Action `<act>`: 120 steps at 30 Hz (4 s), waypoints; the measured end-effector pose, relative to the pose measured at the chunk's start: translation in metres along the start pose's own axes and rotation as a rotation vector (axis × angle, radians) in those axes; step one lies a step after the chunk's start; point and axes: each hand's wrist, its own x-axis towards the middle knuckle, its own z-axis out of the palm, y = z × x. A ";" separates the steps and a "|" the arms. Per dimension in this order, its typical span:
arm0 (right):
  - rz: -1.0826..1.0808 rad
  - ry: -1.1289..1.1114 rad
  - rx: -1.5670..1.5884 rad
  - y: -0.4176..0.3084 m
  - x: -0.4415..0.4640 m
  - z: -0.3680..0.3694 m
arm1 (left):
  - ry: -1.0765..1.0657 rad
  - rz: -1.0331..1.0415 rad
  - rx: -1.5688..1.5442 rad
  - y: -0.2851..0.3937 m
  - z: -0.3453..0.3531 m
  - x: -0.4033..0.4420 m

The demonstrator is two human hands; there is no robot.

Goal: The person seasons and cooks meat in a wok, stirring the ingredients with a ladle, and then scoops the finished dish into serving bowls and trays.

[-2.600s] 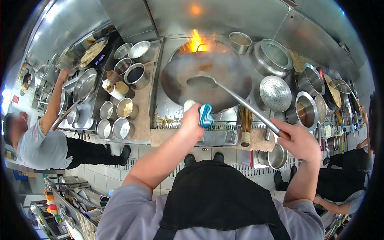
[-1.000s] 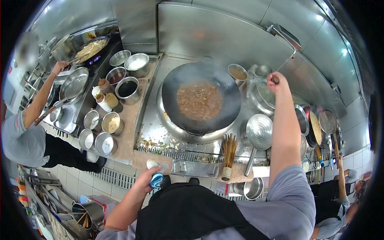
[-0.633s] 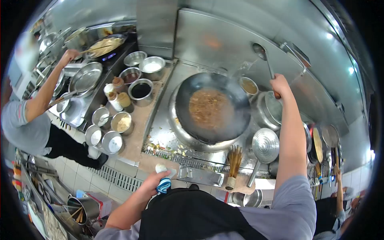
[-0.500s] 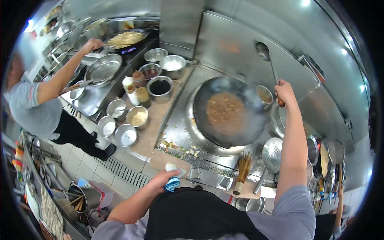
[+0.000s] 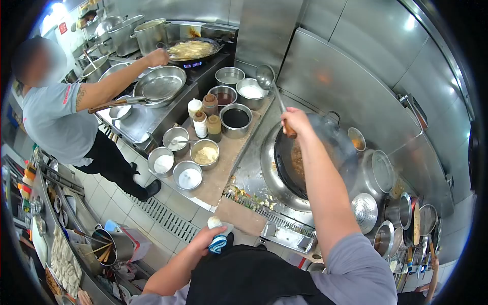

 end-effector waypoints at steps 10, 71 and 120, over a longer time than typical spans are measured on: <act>-0.033 0.107 -0.251 0.038 0.027 0.066 | 0.044 0.025 -0.153 0.000 -0.040 -0.016; 0.254 0.096 0.196 0.148 -0.374 -0.187 | -0.175 0.062 -0.083 0.000 0.278 0.175; -0.025 0.188 -1.131 0.086 -0.429 -0.181 | -0.032 -0.023 0.047 -0.048 0.216 0.119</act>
